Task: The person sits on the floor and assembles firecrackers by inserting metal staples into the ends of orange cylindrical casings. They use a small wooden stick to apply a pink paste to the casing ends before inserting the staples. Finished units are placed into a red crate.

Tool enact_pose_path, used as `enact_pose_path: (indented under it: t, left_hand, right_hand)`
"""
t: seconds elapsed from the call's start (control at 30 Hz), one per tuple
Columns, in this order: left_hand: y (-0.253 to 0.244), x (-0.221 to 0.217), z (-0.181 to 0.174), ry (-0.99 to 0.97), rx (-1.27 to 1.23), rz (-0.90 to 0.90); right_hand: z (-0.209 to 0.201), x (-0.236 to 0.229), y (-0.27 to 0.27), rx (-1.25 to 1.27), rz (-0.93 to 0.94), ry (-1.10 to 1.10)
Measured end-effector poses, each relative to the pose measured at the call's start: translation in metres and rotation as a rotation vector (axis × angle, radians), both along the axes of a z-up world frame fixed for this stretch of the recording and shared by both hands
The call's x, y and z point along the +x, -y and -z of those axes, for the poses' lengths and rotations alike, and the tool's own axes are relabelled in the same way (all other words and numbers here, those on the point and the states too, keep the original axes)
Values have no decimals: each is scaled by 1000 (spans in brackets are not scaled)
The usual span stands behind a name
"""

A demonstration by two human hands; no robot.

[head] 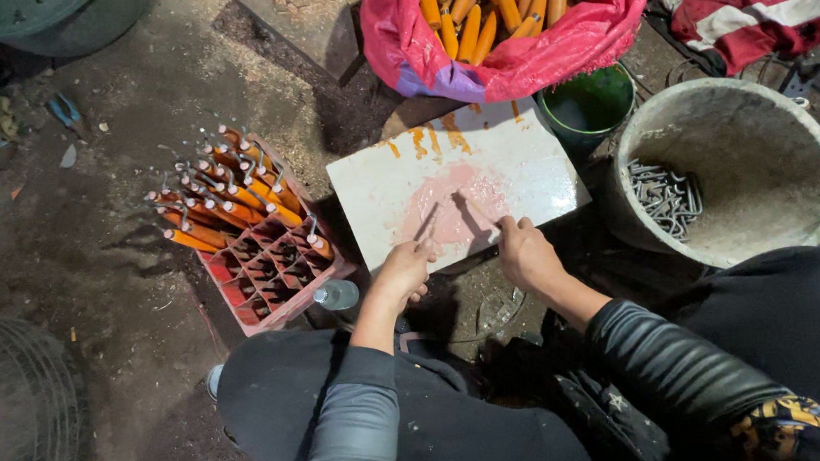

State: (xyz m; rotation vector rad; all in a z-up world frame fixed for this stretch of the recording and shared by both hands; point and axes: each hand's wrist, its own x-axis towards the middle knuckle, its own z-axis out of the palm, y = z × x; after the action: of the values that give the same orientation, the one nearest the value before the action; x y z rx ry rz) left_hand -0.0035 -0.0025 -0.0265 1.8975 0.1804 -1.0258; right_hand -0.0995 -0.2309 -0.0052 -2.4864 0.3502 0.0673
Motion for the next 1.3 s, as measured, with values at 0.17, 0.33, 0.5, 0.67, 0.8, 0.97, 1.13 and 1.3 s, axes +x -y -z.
enact_pose_path:
  t: [0.17, 0.33, 0.5, 0.67, 0.8, 0.97, 1.13, 1.3]
  left_hand:
    - [4, -2, -3, -54, 43, 23]
    - [0, 11, -14, 72, 138, 105]
    - [-20, 22, -16, 656, 475, 286]
    - [-20, 12, -9, 801, 593, 176]
    - [-15, 19, -15, 902, 645, 142]
    - [-7, 21, -37, 920, 757, 170]
    - [10, 11, -77, 931, 763, 220]
    - [21, 14, -103, 1064, 548, 169]
  right_hand:
    - [1, -1, 0, 65, 39, -18]
    - [-12, 4, 3, -30, 44, -70]
    - [-17, 7, 12, -93, -13, -32]
    - [-4, 11, 19, -141, 2, -33]
    - [11, 16, 22, -91, 29, 33]
    - [21, 19, 25, -76, 56, 65]
    - [-4, 19, 28, -222, 28, 27]
    - [-73, 16, 26, -284, -23, 167]
